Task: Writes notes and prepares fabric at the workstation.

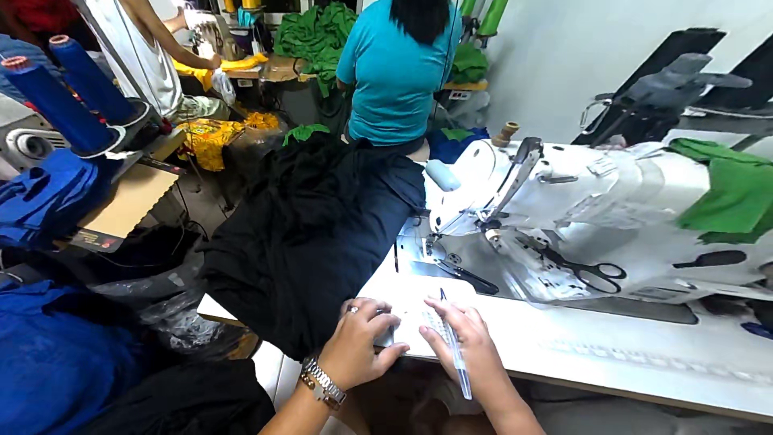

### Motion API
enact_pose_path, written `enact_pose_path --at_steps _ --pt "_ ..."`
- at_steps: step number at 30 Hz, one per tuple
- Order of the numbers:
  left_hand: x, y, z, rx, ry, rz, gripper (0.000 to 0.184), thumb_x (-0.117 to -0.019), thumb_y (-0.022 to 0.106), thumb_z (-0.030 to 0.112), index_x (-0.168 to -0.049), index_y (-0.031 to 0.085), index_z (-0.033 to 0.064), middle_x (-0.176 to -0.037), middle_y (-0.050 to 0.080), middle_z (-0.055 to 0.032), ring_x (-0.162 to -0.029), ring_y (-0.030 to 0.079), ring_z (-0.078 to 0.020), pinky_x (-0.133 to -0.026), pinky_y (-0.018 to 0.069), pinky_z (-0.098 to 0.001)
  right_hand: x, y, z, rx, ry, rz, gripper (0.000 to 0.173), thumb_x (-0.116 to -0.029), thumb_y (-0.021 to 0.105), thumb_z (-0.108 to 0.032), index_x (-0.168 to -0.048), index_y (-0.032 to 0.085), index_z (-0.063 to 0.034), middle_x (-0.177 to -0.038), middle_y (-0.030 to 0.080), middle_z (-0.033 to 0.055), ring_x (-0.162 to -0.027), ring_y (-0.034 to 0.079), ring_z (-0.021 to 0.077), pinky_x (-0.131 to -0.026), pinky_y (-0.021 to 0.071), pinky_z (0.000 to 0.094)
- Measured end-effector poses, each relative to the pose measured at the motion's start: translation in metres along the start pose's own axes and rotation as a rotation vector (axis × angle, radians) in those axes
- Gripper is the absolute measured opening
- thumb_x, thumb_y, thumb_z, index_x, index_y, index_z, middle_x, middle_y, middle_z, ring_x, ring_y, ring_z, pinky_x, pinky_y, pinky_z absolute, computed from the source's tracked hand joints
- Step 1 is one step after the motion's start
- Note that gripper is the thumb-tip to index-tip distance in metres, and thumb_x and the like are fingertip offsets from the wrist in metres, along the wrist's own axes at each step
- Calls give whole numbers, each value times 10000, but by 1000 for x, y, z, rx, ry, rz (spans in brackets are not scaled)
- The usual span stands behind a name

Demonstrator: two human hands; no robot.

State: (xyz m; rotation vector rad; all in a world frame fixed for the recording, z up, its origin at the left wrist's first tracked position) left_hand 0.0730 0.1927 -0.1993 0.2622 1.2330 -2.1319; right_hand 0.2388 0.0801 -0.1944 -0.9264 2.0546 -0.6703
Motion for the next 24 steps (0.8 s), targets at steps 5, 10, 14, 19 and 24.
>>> enact_pose_path --at_steps 5,10,14,19,24 --pt "-1 -2 0 31 -8 8 546 -884 744 515 -1284 686 147 -1261 686 -15 -1254 590 -170 -1111 450 -452 4 -2 -14 20 -23 48 728 -812 699 -685 -1340 683 -185 -1271 669 72 -1198 580 305 -978 476 570" --pt "0 -4 1 43 7 -2 758 -780 837 526 -1384 613 125 -1290 678 -25 -1259 589 -172 -1138 427 -462 2 5 -21 129 17 -9 983 -676 665 -849 -1401 627 -186 -1274 679 29 -1155 589 307 -980 414 635" --pt "-1 -6 1 31 -10 -26 814 -746 874 452 -1428 573 126 -1279 676 -49 -1261 592 -197 -1137 424 -481 5 7 -21 180 -18 -45 1128 -621 598 -942 -1458 571 -187 -1331 655 27 -1245 550 315 -1034 359 660" --pt "0 -3 0 29 -24 -51 847 -730 905 367 -1461 535 151 -1293 664 -29 -1289 569 -186 -1162 405 -467 15 11 -19 127 -172 45 652 -837 653 -714 -1259 707 -220 -1287 693 20 -1274 555 322 -1030 390 627" --pt "0 -3 0 22 7 -11 869 -751 889 412 -1479 515 119 -1286 671 -42 -1273 580 -192 -1157 404 -465 24 8 -23 -7 -211 203 225 -999 613 -307 -1009 746 -126 -1055 751 48 -1112 667 245 -1037 488 486"
Point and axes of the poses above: each hand's wrist, its own x-axis away from the middle knuckle, its own y-axis out of the palm, z = x × y, the point moved 6 cm from there along -x, towards the middle knuckle
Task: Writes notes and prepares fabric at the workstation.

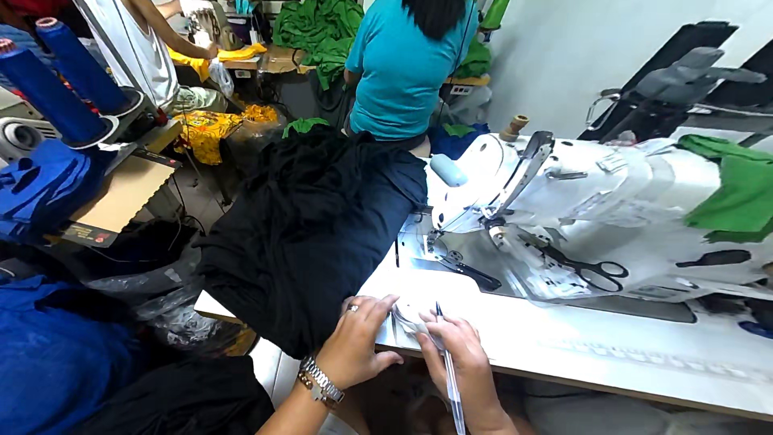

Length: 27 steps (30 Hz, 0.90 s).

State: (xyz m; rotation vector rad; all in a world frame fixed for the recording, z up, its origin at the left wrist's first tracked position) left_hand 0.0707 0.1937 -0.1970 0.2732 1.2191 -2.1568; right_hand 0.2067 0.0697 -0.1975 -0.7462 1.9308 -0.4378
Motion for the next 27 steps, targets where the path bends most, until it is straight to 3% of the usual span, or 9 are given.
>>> enact_pose_path --at_steps 3,5,8,12,15,18,22,24,27 --pt "1 2 0 -8 -11 -10 820 -794 852 453 -1474 526 130 -1310 666 -15 -1297 564 -170 -1163 402 -444 0 -7 -2 -73 85 108 204 -997 612 -204 -990 730 -38 -934 717 66 -939 682 129 -886 567 275" --pt "2 4 0 -24 -22 -32 730 -820 823 484 -1422 582 148 -1313 673 17 -1309 558 -145 -1173 398 -427 0 -12 0 -89 176 170 220 -992 605 -191 -965 712 -2 -875 686 73 -831 652 65 -770 548 186" --pt "2 5 1 -22 -13 -41 631 -828 813 496 -1341 640 172 -1292 679 46 -1296 563 -130 -1161 410 -422 0 -19 2 -145 259 243 182 -986 588 -120 -983 683 35 -867 668 60 -776 631 5 -712 538 137" --pt "2 4 1 -13 -9 -25 656 -822 816 499 -1361 633 172 -1345 654 43 -1324 545 -143 -1162 408 -441 -1 -25 3 -255 334 306 121 -992 556 -78 -977 635 12 -791 618 -28 -687 589 -52 -632 507 101" --pt "2 3 0 13 30 21 675 -791 843 482 -1341 636 150 -1299 673 26 -1292 563 -162 -1143 419 -467 -1 -27 4 -328 372 362 97 -987 548 -58 -968 625 -3 -780 610 -42 -680 599 -32 -629 521 120" --pt "2 4 -1 -5 4 0 657 -806 830 487 -1339 636 155 -1309 668 15 -1306 559 -157 -1163 403 -469 1 -27 8 -431 401 440 94 -966 535 -18 -1042 584 7 -830 597 -32 -704 602 10 -644 536 160" --pt "3 5 -1 -21 -8 -6 605 -823 820 477 -1305 660 148 -1316 665 4 -1315 556 -170 -1163 400 -485 4 -32 9 -455 424 474 344 -929 557 24 -1262 486 81 -981 606 28 -723 612 33 -619 550 177" --pt "3 7 0 -50 -42 -25 540 -836 807 475 -1273 689 179 -1319 658 29 -1324 541 -149 -1170 393 -455 6 -36 11 -456 431 469 414 -930 553 47 -1324 436 100 -1143 595 79 -846 653 57 -695 585 203" --pt "3 8 2 -67 -42 -17 510 -835 809 465 -1244 705 179 -1305 663 17 -1314 549 -159 -1161 400 -456 8 -42 14 -426 390 503 396 -919 537 100 -1303 446 125 -1180 600 96 -977 653 65 -821 578 202"
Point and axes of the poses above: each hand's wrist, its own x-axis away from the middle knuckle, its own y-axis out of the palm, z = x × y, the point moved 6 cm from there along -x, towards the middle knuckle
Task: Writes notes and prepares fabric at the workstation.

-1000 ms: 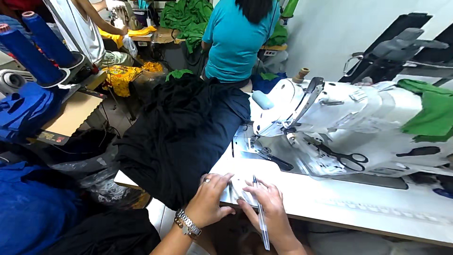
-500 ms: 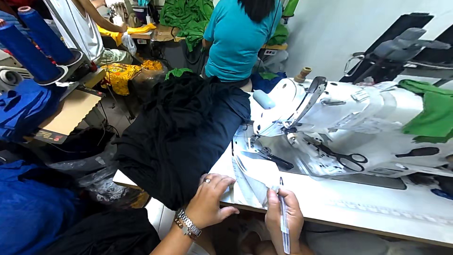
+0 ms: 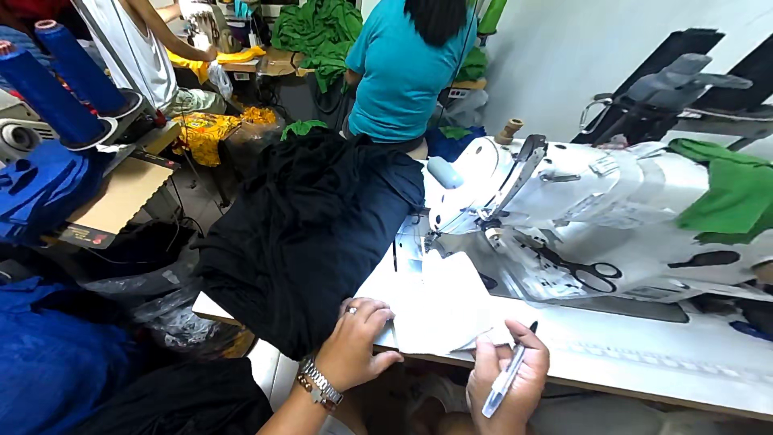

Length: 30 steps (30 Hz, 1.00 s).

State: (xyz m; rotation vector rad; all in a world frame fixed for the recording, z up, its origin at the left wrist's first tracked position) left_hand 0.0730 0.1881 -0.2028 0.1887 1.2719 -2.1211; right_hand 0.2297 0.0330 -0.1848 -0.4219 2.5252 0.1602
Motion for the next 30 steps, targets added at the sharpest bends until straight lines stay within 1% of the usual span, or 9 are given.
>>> enact_pose_path --at_steps 3,6,8,10,13,16,19,24,30 --pt "0 1 1 -24 -5 -1 508 -837 800 488 -1235 717 184 -1313 657 2 -1320 543 -172 -1167 390 -463 -3 -11 3 53 -46 12 395 -893 552 123 -1277 464 148 -1217 614 141 -1104 647 115 -942 561 237" --pt "-1 0 4 -40 -15 -24 502 -857 764 534 -1227 722 197 -1348 649 3 -1346 529 -174 -1175 384 -446 -6 -26 3 172 -116 33 450 -875 571 110 -1296 435 193 -1327 565 233 -1243 595 180 -1044 514 270" --pt "-1 0 4 -43 -5 -23 511 -873 723 586 -1208 730 201 -1337 658 21 -1342 533 -169 -1167 395 -436 -8 -31 -9 261 -184 33 446 -887 573 98 -1295 438 215 -1391 517 304 -1338 533 235 -1098 468 297" --pt "0 0 2 -29 39 17 519 -911 654 628 -1169 739 185 -1326 665 21 -1323 545 -171 -1145 410 -446 -11 -30 -23 284 -260 -21 385 -922 543 55 -1277 480 191 -1378 544 302 -1372 512 265 -1140 444 342" --pt "-1 2 0 -23 32 49 457 -977 584 585 -1139 746 189 -1307 674 32 -1312 550 -167 -1137 412 -442 -13 -14 -38 229 -280 -227 315 -1039 430 -101 -1275 580 44 -1128 683 67 -1085 638 90 -955 535 260" --pt "-4 5 0 -36 -17 86 359 -1008 569 507 -1101 749 211 -1252 691 63 -1283 562 -140 -1121 423 -395 -9 14 -36 212 -211 -446 368 -1051 437 -226 -1240 692 -40 -1085 630 77 -995 611 124 -866 536 276" --pt "-6 7 -1 -51 -51 80 320 -993 595 482 -1122 737 226 -1234 691 89 -1265 564 -119 -1106 429 -375 -9 35 -20 155 -114 -569 317 -1022 509 -214 -1179 740 -63 -1058 717 56 -920 685 118 -815 595 290" --pt "-7 7 1 -56 -75 21 385 -986 589 485 -1270 717 259 -1298 663 55 -1296 543 -161 -1120 415 -422 -12 49 -7 25 100 -574 135 -890 637 -72 -986 725 -35 -860 748 14 -672 698 80 -606 606 224" --pt "-9 6 2 -57 -148 -40 454 -954 628 505 -1297 691 214 -1426 594 37 -1370 494 -183 -1154 392 -453 -12 60 -6 123 161 -593 113 -827 613 -101 -879 713 -85 -721 691 -43 -586 639 26 -530 546 192"
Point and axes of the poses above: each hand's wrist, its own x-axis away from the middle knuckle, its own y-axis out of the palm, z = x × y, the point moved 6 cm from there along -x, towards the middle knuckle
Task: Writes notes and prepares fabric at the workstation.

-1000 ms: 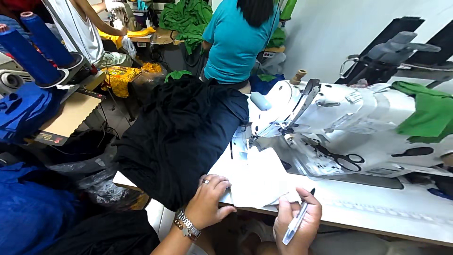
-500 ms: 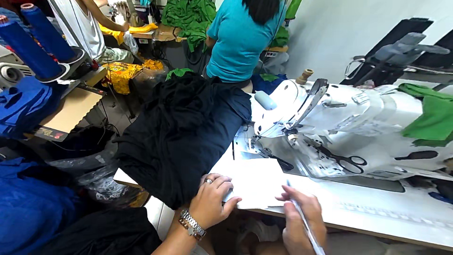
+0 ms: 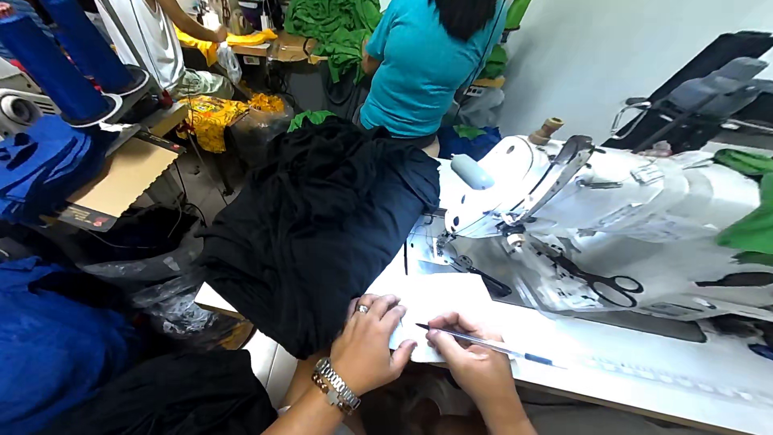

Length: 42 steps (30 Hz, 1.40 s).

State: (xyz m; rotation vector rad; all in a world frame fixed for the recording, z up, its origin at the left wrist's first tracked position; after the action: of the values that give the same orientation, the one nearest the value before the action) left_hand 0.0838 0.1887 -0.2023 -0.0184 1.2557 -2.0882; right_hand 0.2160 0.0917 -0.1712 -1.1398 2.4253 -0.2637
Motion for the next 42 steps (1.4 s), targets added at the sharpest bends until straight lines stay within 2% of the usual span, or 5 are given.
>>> enact_pose_path --at_steps 6,10,17,29,42 --pt "-1 1 -1 23 -59 -73 497 -956 601 507 -1361 656 225 -1490 550 66 -1446 413 -216 -1169 367 -491 -7 8 -5 95 -22 -30 138 -825 595 -138 -858 728 -124 -732 689 -73 -603 612 -20 -536 511 164" --pt "-1 -1 0 39 -76 -100 500 -949 617 484 -1372 651 219 -1492 549 63 -1470 384 -235 -1180 355 -517 -7 14 -6 58 -51 -25 128 -812 592 -121 -820 719 -118 -705 673 -79 -594 594 -35 -530 494 145" --pt "0 1 1 27 -53 -80 495 -962 603 488 -1364 652 204 -1489 550 57 -1471 380 -231 -1194 342 -495 0 13 0 1 -133 23 136 -814 563 -64 -777 692 -85 -677 636 -77 -569 551 -52 -511 454 117" --pt "0 1 3 35 -30 -60 480 -967 609 465 -1345 661 173 -1480 561 19 -1461 396 -256 -1196 337 -505 1 12 2 -30 -151 3 134 -824 565 -38 -807 694 -70 -701 652 -58 -583 569 -28 -523 476 132" --pt "0 0 4 14 -32 -74 517 -973 595 474 -1378 635 156 -1490 553 19 -1459 400 -248 -1197 336 -482 1 14 0 -23 -151 11 125 -823 566 -49 -807 688 -76 -693 650 -69 -576 570 -39 -519 477 118"
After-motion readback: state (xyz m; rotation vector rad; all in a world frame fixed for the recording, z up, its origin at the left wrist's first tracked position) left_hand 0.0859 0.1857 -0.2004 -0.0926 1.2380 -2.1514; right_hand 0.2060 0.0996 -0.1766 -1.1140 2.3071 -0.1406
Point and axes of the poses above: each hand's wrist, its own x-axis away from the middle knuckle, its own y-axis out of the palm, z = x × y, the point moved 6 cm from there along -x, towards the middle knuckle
